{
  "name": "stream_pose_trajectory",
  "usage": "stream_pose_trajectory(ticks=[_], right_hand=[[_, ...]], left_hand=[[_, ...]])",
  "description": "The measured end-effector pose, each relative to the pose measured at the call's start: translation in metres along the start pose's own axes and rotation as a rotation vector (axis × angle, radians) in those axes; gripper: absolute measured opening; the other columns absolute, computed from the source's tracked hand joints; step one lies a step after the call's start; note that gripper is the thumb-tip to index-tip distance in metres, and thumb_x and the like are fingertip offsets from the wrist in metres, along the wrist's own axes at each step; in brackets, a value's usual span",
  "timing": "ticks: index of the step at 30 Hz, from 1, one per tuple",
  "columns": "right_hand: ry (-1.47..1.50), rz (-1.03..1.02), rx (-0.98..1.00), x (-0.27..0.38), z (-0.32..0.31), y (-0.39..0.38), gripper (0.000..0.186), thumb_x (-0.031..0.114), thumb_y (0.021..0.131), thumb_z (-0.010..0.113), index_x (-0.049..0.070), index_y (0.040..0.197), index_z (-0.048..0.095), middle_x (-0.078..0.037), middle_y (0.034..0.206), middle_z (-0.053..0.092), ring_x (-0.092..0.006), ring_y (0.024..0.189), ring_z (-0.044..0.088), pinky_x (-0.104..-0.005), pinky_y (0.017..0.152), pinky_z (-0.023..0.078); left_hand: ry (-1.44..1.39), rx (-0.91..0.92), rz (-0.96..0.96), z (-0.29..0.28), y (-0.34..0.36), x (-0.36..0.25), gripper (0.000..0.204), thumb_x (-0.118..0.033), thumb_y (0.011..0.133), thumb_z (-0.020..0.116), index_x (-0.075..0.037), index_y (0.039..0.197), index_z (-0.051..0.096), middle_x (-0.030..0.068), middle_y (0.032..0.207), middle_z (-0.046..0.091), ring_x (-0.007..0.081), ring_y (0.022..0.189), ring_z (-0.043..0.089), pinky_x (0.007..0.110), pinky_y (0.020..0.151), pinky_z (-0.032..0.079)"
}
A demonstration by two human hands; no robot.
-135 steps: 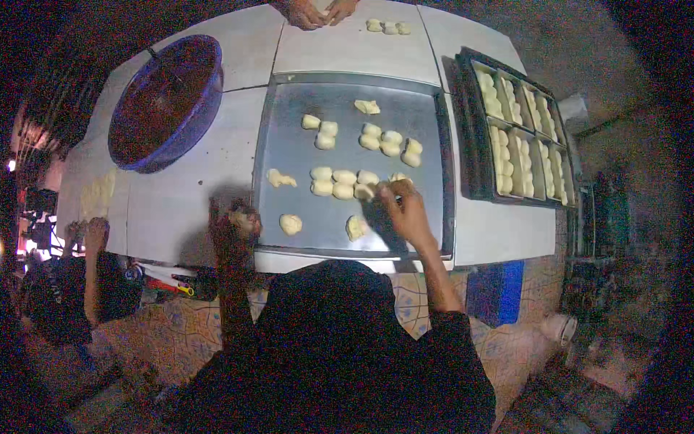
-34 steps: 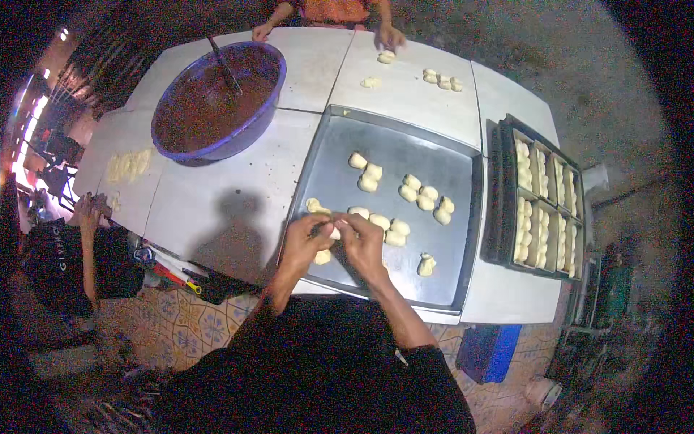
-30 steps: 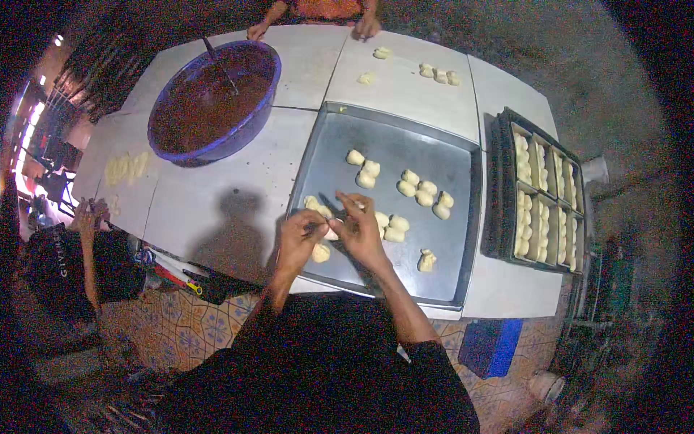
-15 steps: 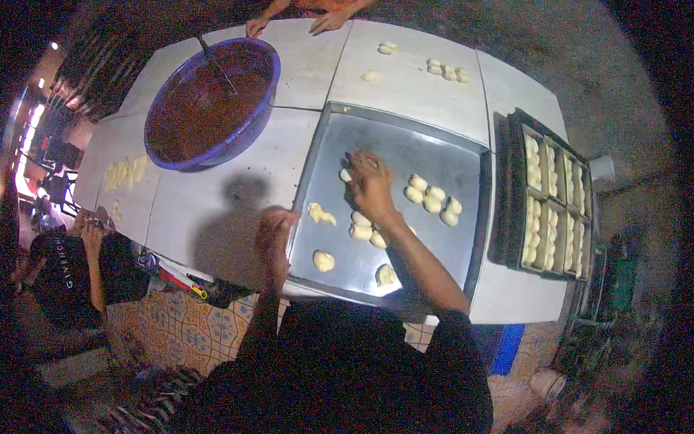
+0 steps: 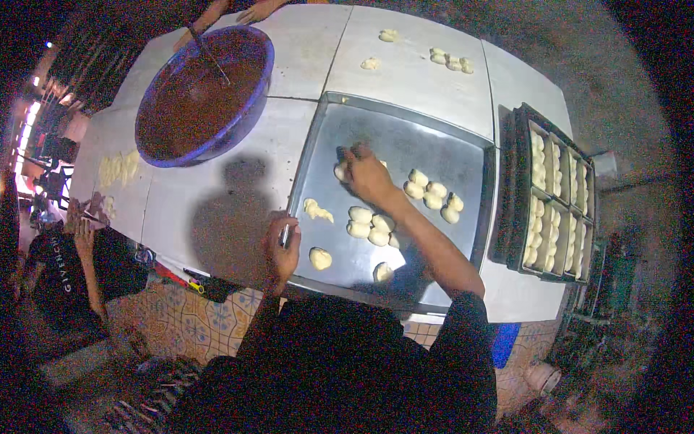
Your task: The person prepares filled bread dough by taking dough pieces, coating them with chocolate filling from a bowl, wrapping and shaping the dough by hand, and placing the shaped dough rolls onto a metal baking tray.
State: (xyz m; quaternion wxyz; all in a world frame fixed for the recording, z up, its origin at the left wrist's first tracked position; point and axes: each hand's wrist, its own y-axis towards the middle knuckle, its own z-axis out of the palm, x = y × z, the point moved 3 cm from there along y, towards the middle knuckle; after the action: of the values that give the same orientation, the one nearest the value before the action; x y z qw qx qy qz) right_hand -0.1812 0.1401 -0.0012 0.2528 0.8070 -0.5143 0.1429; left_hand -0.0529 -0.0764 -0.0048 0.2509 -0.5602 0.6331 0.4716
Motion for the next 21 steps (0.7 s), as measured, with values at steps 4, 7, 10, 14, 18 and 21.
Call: stream_pose_trajectory(ticks=[4, 7, 10, 14, 18, 21], right_hand=[[-0.326, -0.077, 0.078, 0.011, 0.018, -0.011, 0.036, 0.024, 0.079, 0.061, 0.012, 0.113, 0.060, -0.019, 0.105, 0.054, -0.0340, 0.102, 0.053, -0.0432, 0.087, 0.045], [-0.346, -0.101, 0.116, 0.007, 0.005, -0.006, 0.031, 0.024, 0.079, 0.061, 0.012, 0.107, 0.063, -0.017, 0.105, 0.054, -0.0343, 0.099, 0.054, -0.0439, 0.088, 0.044], [-0.305, -0.069, 0.210, 0.006, -0.002, -0.022, 0.059, 0.033, 0.075, 0.068, 0.023, 0.130, 0.048, -0.020, 0.132, 0.040, -0.0403, 0.119, 0.042, -0.0495, 0.096, 0.036], [-0.117, 0.109, -0.004, 0.010, -0.048, -0.065, 0.078, 0.037, 0.076, 0.071, 0.019, 0.141, 0.033, -0.023, 0.147, 0.022, -0.0436, 0.131, 0.028, -0.0559, 0.102, 0.027], [0.017, 0.453, -0.126, 0.002, -0.093, -0.173, 0.037, 0.020, 0.084, 0.064, 0.000, 0.114, 0.059, -0.023, 0.115, 0.057, -0.0380, 0.104, 0.056, -0.0421, 0.089, 0.044], [-0.334, 0.380, 0.089, 0.005, -0.071, -0.248, 0.042, 0.024, 0.084, 0.062, 0.000, 0.117, 0.054, -0.024, 0.114, 0.054, -0.0404, 0.110, 0.047, -0.0446, 0.089, 0.042]], left_hand=[[0.042, -0.004, -0.035, 0.010, -0.001, 0.000, 0.015, -0.003, 0.080, 0.061, -0.004, 0.095, 0.059, 0.0141, 0.088, 0.062, 0.0317, 0.086, 0.061, 0.038, 0.076, 0.047], [0.038, -0.008, 0.010, 0.006, 0.004, -0.001, 0.014, -0.004, 0.080, 0.060, -0.004, 0.094, 0.059, 0.0149, 0.089, 0.062, 0.0322, 0.086, 0.061, 0.039, 0.077, 0.047], [-0.025, -0.029, 0.075, 0.007, -0.001, 0.009, 0.014, -0.004, 0.079, 0.060, -0.004, 0.093, 0.059, 0.0137, 0.089, 0.062, 0.0308, 0.085, 0.061, 0.038, 0.078, 0.047], [-0.021, 0.028, -0.072, -0.001, -0.004, 0.002, 0.016, 0.001, 0.079, 0.055, -0.003, 0.094, 0.058, 0.0119, 0.093, 0.061, 0.0267, 0.089, 0.060, 0.035, 0.079, 0.047], [-0.048, -0.107, -0.029, -0.011, -0.010, -0.021, 0.014, 0.000, 0.077, 0.058, -0.002, 0.090, 0.060, 0.0112, 0.092, 0.062, 0.0259, 0.089, 0.061, 0.034, 0.081, 0.046], [-0.073, -0.050, 0.054, 0.001, -0.014, -0.044, 0.010, 0.003, 0.078, 0.056, -0.001, 0.087, 0.060, 0.0115, 0.091, 0.063, 0.0264, 0.089, 0.060, 0.035, 0.083, 0.045]])
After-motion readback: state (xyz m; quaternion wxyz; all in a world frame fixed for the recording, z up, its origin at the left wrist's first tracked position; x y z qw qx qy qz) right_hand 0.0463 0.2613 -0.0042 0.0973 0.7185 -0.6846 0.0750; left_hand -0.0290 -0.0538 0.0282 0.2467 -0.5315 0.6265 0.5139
